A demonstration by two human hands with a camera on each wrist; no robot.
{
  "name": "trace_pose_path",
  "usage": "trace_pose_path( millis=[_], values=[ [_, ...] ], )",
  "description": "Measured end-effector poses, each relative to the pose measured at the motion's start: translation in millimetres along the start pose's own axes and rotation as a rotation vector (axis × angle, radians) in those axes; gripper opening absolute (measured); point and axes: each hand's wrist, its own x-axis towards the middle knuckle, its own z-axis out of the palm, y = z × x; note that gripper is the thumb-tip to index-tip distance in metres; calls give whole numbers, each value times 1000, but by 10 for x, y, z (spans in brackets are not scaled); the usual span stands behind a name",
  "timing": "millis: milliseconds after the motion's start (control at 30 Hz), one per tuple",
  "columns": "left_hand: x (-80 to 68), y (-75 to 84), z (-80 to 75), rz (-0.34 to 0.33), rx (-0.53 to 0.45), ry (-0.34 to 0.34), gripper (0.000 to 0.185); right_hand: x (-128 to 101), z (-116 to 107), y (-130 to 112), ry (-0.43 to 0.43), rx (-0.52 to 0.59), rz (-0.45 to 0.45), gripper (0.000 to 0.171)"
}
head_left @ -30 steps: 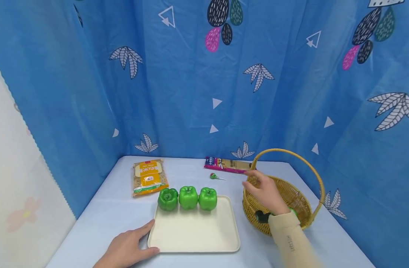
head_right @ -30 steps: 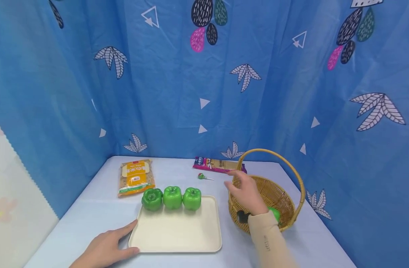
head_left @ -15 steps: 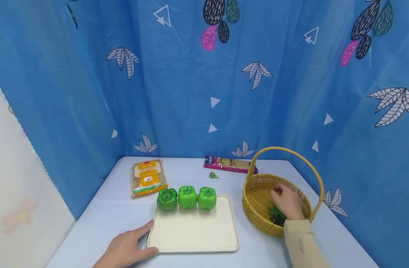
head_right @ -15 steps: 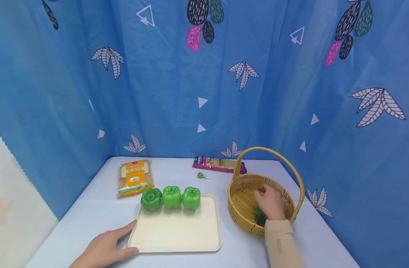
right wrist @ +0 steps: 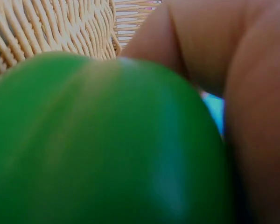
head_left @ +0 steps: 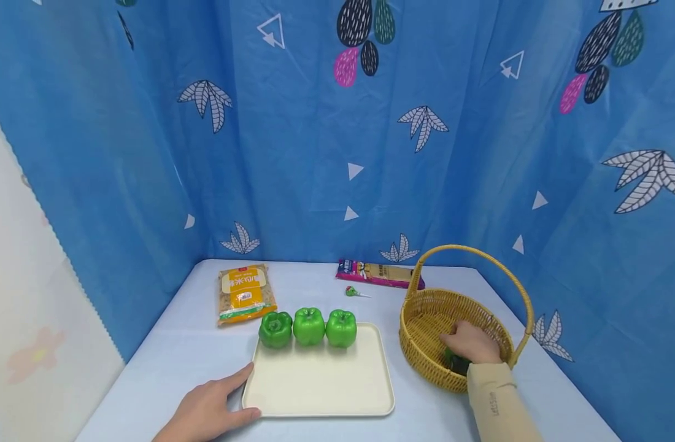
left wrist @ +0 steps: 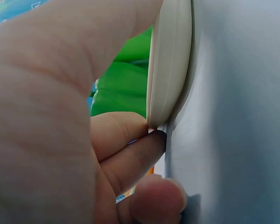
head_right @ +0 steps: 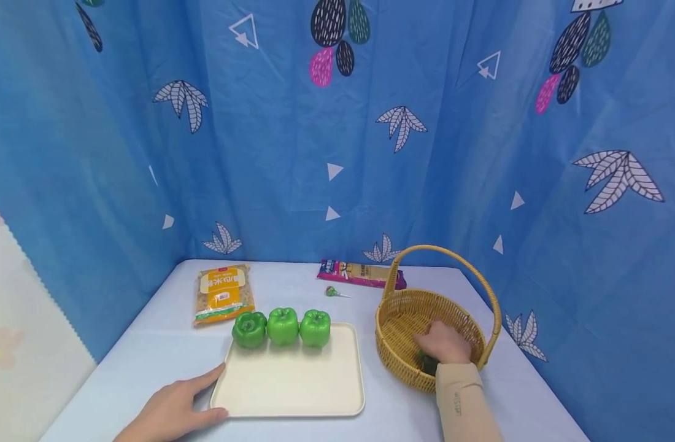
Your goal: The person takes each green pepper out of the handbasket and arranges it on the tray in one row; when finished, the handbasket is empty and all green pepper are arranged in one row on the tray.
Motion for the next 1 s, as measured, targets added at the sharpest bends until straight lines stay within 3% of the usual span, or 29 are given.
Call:
trace_pose_path(
  millis=[133, 233, 400, 500, 600, 800, 1000],
  values=[
    [3, -4, 23, 1, 3, -2, 101, 1, 31, 17, 13, 53, 11, 26],
    [-2, -3, 29, 1, 6, -4, 101, 22, 53, 24, 71, 138, 8, 25],
    [-17, 1, 19, 1, 9, -2, 101, 86, 74, 34, 185, 308, -36, 46],
    [-26, 6, 7, 1, 11, 2, 101, 98, 61, 28, 225, 343, -57, 63],
    [-31, 12, -2, 4, 15, 8, 100, 77, 42, 4, 216, 348, -53, 64],
    [-27, 16, -13, 3, 9, 5, 100, 39, 38, -33, 100, 315, -75, 52],
    [-19, 10, -11, 2, 16, 7, 100, 56, 31, -25, 160, 349, -92, 66]
  ],
)
